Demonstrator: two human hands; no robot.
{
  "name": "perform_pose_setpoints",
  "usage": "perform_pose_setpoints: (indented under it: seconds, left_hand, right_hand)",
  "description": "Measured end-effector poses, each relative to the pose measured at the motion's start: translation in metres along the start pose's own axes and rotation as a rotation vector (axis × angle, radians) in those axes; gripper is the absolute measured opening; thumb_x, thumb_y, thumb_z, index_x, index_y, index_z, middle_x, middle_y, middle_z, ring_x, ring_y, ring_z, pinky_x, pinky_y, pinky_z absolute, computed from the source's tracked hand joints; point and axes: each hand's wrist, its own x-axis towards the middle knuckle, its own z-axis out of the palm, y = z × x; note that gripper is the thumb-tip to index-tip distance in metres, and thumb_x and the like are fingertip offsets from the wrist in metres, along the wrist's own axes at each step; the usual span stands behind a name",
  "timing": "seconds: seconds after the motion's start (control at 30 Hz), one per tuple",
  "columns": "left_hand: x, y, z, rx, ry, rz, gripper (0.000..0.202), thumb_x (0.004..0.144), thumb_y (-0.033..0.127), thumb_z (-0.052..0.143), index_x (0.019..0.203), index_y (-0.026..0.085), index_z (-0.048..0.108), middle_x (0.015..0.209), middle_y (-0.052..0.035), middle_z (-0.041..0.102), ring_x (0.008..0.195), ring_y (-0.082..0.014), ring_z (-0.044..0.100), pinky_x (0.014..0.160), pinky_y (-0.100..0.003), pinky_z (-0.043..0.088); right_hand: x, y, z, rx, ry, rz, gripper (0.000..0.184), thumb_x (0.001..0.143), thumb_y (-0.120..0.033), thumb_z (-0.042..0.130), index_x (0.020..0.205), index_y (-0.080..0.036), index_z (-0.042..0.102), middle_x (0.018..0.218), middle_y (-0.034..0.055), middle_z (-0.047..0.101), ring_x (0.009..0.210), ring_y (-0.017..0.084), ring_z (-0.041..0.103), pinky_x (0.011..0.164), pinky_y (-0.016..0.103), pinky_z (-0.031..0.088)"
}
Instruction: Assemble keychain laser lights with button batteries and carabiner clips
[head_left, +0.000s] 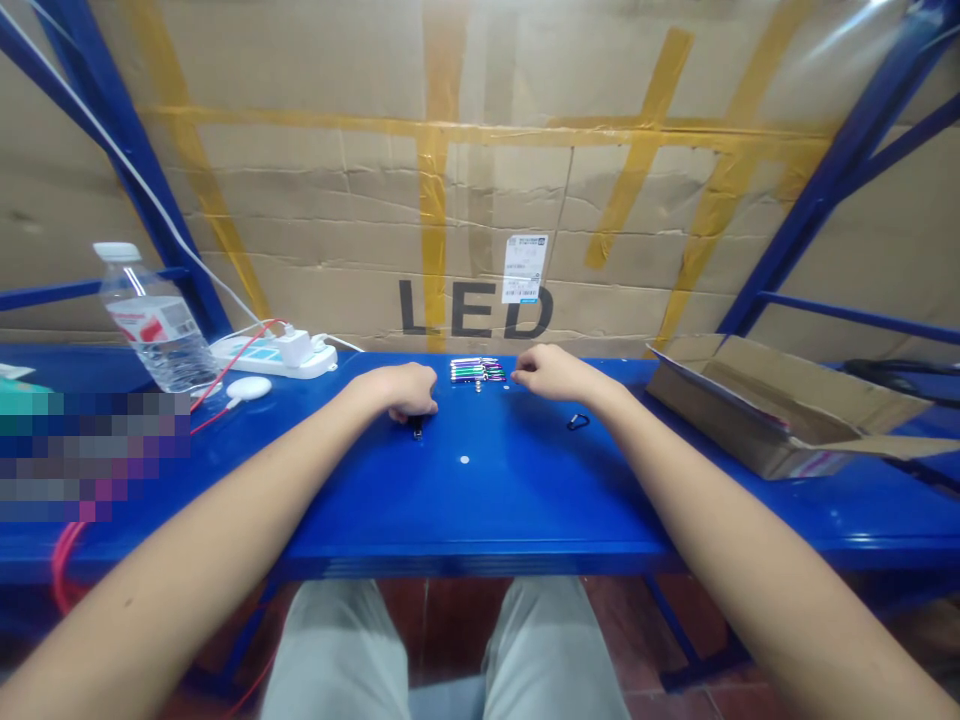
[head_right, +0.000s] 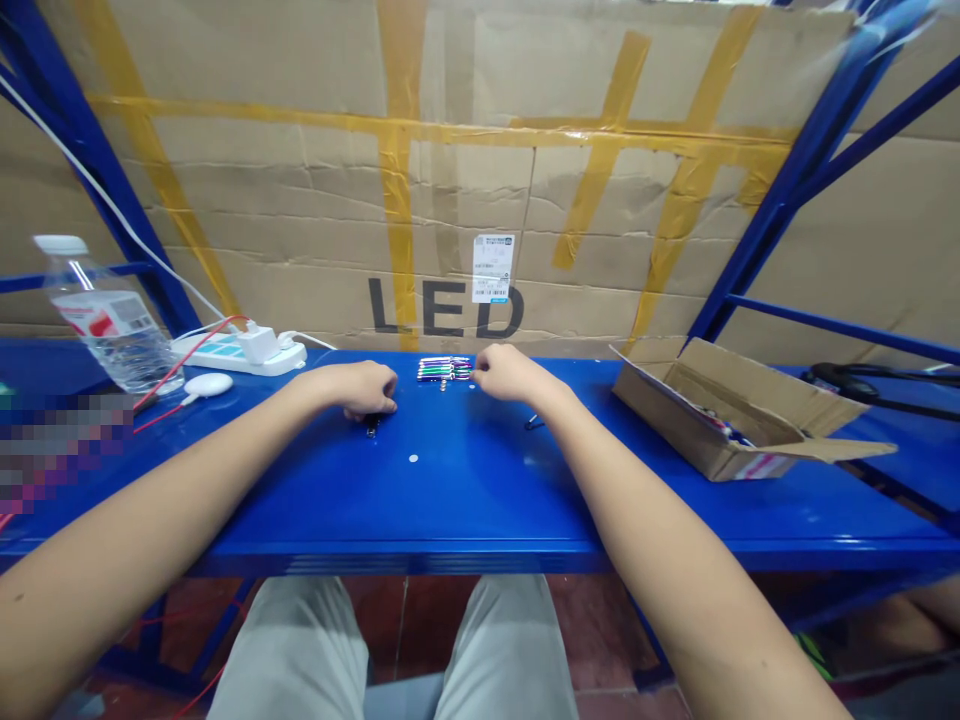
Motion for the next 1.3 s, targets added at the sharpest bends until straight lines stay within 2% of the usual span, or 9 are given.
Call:
perform_pose_setpoints:
  seconds: [0.13, 0.23, 0.33, 0.47, 0.63, 0.73, 0.9, 1.03, 1.3]
  left_hand:
    - [0.005, 0.006, 0.011, -0.066, 0.044, 0.062, 0.015, 0.078, 0.018, 0.058, 0.091, 0.014, 0.066, 0.071, -0.008, 0.07, 0.054, -0.018, 0.063, 0.056, -0.027, 0.046]
    - [0.012, 0.017, 0.02, -0.123, 0.196, 0.14, 0.009, 0.076, 0.015, 0.059, 0.084, 0.017, 0.064, 0.077, -0.0072, 0.07, 0.06, -0.0178, 0.063, 0.056, -0.027, 0.044]
    - [0.021, 0.03, 0.031, -0.167, 0.358, 0.209, 0.005, 0.076, 0.015, 0.06, 0.079, 0.018, 0.063, 0.084, -0.0073, 0.07, 0.072, -0.0198, 0.064, 0.056, -0.027, 0.042]
    - [0.027, 0.04, 0.041, -0.183, 0.405, 0.272, 0.004, 0.077, 0.018, 0.06, 0.079, 0.019, 0.063, 0.076, -0.005, 0.067, 0.071, -0.0203, 0.063, 0.057, -0.028, 0.04]
    - [0.028, 0.036, 0.036, -0.197, 0.483, 0.229, 0.019, 0.086, 0.034, 0.058, 0.082, 0.019, 0.069, 0.083, -0.0085, 0.072, 0.077, -0.0237, 0.065, 0.064, -0.031, 0.046]
    - [0.035, 0.024, 0.032, -0.134, 0.603, 0.268, 0.028, 0.09, 0.024, 0.046, 0.09, 0.019, 0.074, 0.099, -0.0109, 0.074, 0.09, -0.0252, 0.066, 0.076, -0.034, 0.049]
    - [0.051, 0.009, 0.034, 0.035, 0.542, 0.548, 0.05, 0.078, 0.003, 0.043, 0.113, 0.023, 0.073, 0.126, -0.0037, 0.069, 0.117, -0.0232, 0.057, 0.1, -0.036, 0.042]
    - [0.055, 0.01, 0.036, 0.135, 0.508, 0.514, 0.055, 0.078, 0.005, 0.044, 0.122, 0.024, 0.07, 0.127, -0.0046, 0.069, 0.117, -0.0261, 0.053, 0.099, -0.04, 0.041]
    - [0.043, 0.007, 0.03, 0.131, 0.441, 0.448, 0.056, 0.078, 0.006, 0.046, 0.125, 0.025, 0.07, 0.131, -0.0044, 0.067, 0.116, -0.0252, 0.052, 0.099, -0.037, 0.04]
  right_hand:
    - [0.005, 0.005, 0.008, -0.003, -0.003, -0.024, 0.015, 0.086, -0.021, 0.056, 0.081, -0.015, 0.069, 0.086, 0.0097, 0.072, 0.076, 0.019, 0.061, 0.064, 0.027, 0.038]
    - [0.009, 0.009, 0.016, 0.013, -0.019, -0.063, 0.015, 0.085, -0.022, 0.057, 0.082, -0.015, 0.07, 0.086, 0.0097, 0.072, 0.077, 0.019, 0.061, 0.064, 0.027, 0.038]
    - [0.01, 0.007, 0.021, 0.07, -0.049, -0.09, 0.016, 0.085, -0.024, 0.056, 0.078, -0.015, 0.068, 0.078, 0.0064, 0.07, 0.07, 0.017, 0.058, 0.061, 0.026, 0.036]
    - [0.009, -0.001, 0.023, 0.113, -0.07, -0.099, 0.016, 0.081, -0.019, 0.054, 0.071, -0.015, 0.065, 0.067, 0.0025, 0.063, 0.063, 0.014, 0.052, 0.057, 0.026, 0.034]
    - [0.011, 0.0, 0.024, 0.097, -0.061, -0.065, 0.016, 0.075, -0.01, 0.053, 0.075, -0.015, 0.069, 0.078, 0.0061, 0.071, 0.072, 0.017, 0.059, 0.063, 0.026, 0.039]
    - [0.013, 0.004, 0.024, 0.078, -0.043, -0.022, 0.02, 0.074, -0.007, 0.053, 0.079, -0.015, 0.071, 0.087, 0.0091, 0.074, 0.078, 0.02, 0.063, 0.066, 0.027, 0.041]
    - [0.013, 0.004, 0.023, 0.07, -0.04, -0.007, 0.022, 0.075, -0.007, 0.053, 0.082, -0.014, 0.072, 0.092, 0.0105, 0.076, 0.083, 0.021, 0.066, 0.07, 0.027, 0.044]
    - [0.011, 0.001, 0.023, 0.065, -0.042, -0.003, 0.021, 0.076, -0.008, 0.053, 0.082, -0.014, 0.072, 0.092, 0.0101, 0.076, 0.082, 0.021, 0.066, 0.069, 0.026, 0.044]
    - [0.011, 0.002, 0.022, 0.079, -0.05, 0.002, 0.022, 0.076, -0.007, 0.052, 0.082, -0.014, 0.072, 0.091, 0.01, 0.075, 0.081, 0.02, 0.065, 0.069, 0.026, 0.044]
